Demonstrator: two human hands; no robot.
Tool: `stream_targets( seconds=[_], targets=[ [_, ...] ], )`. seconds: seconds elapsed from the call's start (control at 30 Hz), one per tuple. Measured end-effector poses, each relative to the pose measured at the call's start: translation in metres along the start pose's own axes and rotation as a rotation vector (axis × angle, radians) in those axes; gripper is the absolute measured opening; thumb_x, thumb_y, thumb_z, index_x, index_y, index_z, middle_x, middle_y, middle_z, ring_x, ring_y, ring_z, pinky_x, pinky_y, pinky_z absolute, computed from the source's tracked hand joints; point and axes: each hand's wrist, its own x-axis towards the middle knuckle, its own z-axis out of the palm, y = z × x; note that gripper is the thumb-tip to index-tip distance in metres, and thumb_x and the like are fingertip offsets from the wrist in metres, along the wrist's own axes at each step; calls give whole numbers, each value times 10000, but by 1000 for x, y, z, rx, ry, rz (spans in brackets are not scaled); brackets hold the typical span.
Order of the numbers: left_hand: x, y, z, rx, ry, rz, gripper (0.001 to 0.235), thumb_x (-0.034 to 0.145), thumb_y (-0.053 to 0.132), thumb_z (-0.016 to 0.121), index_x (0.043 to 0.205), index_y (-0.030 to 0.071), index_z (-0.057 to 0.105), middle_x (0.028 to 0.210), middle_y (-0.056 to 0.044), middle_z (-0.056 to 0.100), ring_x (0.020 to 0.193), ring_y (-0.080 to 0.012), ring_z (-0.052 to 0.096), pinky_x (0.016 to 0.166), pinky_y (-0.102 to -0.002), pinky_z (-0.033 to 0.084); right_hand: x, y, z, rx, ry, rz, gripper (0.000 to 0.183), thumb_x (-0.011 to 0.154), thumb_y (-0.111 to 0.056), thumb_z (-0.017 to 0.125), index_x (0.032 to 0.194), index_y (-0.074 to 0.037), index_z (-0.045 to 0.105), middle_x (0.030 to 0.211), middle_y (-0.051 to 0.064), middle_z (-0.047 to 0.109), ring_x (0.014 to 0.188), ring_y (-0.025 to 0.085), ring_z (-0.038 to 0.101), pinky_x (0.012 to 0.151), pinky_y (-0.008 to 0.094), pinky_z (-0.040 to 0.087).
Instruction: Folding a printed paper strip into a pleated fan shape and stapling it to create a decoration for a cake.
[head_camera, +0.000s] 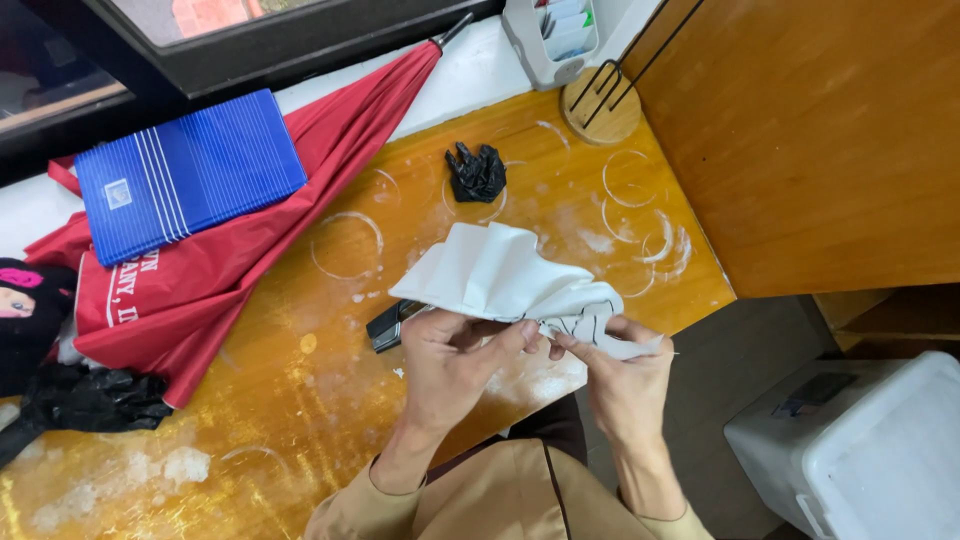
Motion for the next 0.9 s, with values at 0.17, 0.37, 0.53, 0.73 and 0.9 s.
stream_targets(
  seconds=[0.17,0.37,0.53,0.73,0.9],
  targets=[
    [-5,-8,-13,24,-68,209,97,788,-70,803,878,-40,780,715,-157,754,725,-180,739,726,-370,648,3,8,-9,90,-109,-186,169,728,-80,906,774,-35,750,676,59,693,657,99,551,613,282,540],
    [-23,-27,-20,13,-110,65,392,835,155,846,1173,38,684,1109,-70,735,1053,-208,698,952,-379,592,6,4,-7,268,-370,-433,388,933,-432,774,944,-47,724,876,89,710,863,298,673,858,419,578],
    [-2,-40,-16,203,-97,347,115,807,75,852,854,15,766,803,-86,756,760,-215,748,958,-457,584,26,62,-8,391,-300,-431,192,822,-131,854,843,16,732,805,142,682,826,398,669,784,449,577],
    [11,-14,-2,59,-132,319,131,845,101,848,948,46,789,883,-45,772,908,-83,650,949,-367,540,37,54,-6,556,-162,-71,298,784,192,707,1044,47,687,959,87,703,915,223,644,837,368,544],
    [11,-13,-10,6,-289,318,217,902,116,806,1089,16,760,901,-50,686,884,-43,581,964,-342,539,64,92,-26,424,-409,-517,205,812,-154,833,814,-12,685,784,152,631,904,353,545,897,457,450]
  ],
)
